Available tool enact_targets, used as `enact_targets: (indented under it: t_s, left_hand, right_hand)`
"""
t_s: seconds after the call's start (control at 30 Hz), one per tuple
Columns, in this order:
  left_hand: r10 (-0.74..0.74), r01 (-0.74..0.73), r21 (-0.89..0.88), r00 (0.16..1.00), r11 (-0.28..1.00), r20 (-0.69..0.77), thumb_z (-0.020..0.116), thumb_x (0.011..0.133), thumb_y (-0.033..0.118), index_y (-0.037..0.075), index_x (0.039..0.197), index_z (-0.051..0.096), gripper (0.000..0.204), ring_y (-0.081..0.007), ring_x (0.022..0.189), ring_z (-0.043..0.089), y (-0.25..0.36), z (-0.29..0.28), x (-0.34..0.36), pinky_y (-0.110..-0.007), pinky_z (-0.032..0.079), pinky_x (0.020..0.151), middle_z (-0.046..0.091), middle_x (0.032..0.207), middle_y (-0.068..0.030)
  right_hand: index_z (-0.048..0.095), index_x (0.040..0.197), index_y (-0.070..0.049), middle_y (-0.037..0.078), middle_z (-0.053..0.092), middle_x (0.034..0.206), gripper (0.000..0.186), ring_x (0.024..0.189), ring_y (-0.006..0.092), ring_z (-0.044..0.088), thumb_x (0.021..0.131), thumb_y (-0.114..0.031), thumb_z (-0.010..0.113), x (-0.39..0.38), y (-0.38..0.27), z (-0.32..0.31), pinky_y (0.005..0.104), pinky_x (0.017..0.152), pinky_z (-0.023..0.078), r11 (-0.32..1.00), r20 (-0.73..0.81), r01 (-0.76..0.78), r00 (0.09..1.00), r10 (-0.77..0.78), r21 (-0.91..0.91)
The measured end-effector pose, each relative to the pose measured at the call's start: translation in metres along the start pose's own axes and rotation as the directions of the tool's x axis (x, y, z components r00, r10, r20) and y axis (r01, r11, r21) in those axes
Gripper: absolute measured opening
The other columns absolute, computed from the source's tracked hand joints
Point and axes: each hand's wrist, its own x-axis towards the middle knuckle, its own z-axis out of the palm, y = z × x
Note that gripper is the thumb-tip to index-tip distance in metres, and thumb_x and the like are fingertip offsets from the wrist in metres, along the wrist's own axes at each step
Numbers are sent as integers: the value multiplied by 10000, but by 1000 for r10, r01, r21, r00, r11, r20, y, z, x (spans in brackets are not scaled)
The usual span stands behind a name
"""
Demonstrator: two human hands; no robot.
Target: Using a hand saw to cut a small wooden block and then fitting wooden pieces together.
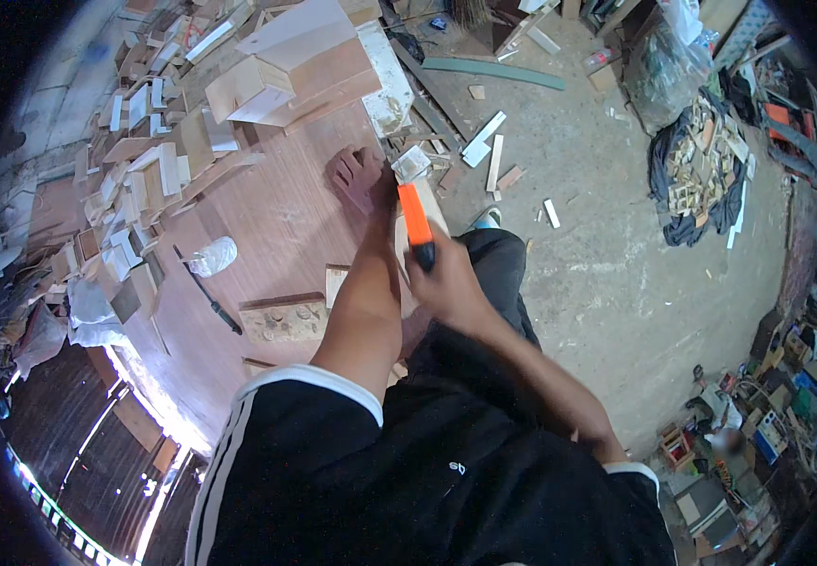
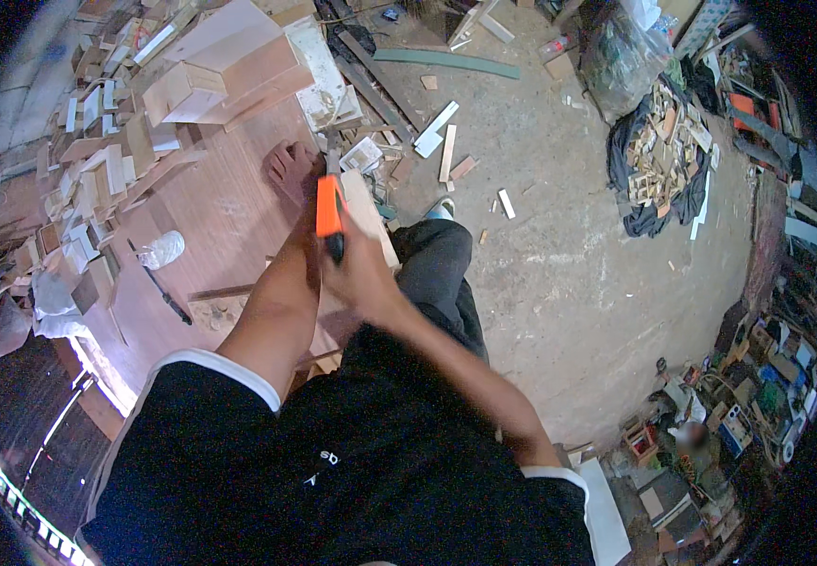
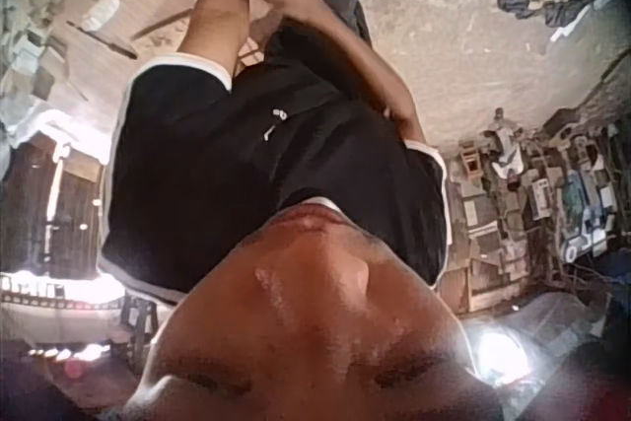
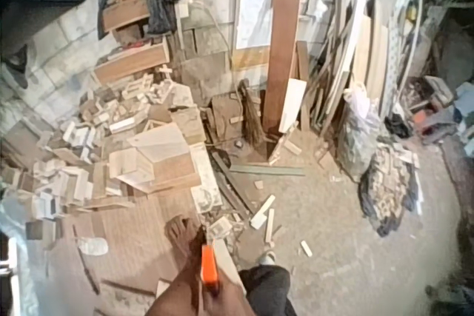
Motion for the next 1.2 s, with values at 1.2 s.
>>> enact_targets:
  t_s: [1.2]
  left_hand:
    - [-80,86,-66,993,994,92,548,791,348,119,1023,588,328,-329,1212,355,5,8,2,-490,258,1024,456,1226,-116]
  right_hand:
    - [520,926,31,123,512,650,169,584,177,462,782,-33,582,19,-10,-4,331,580,434,993,-18,-106,994,105,-44]
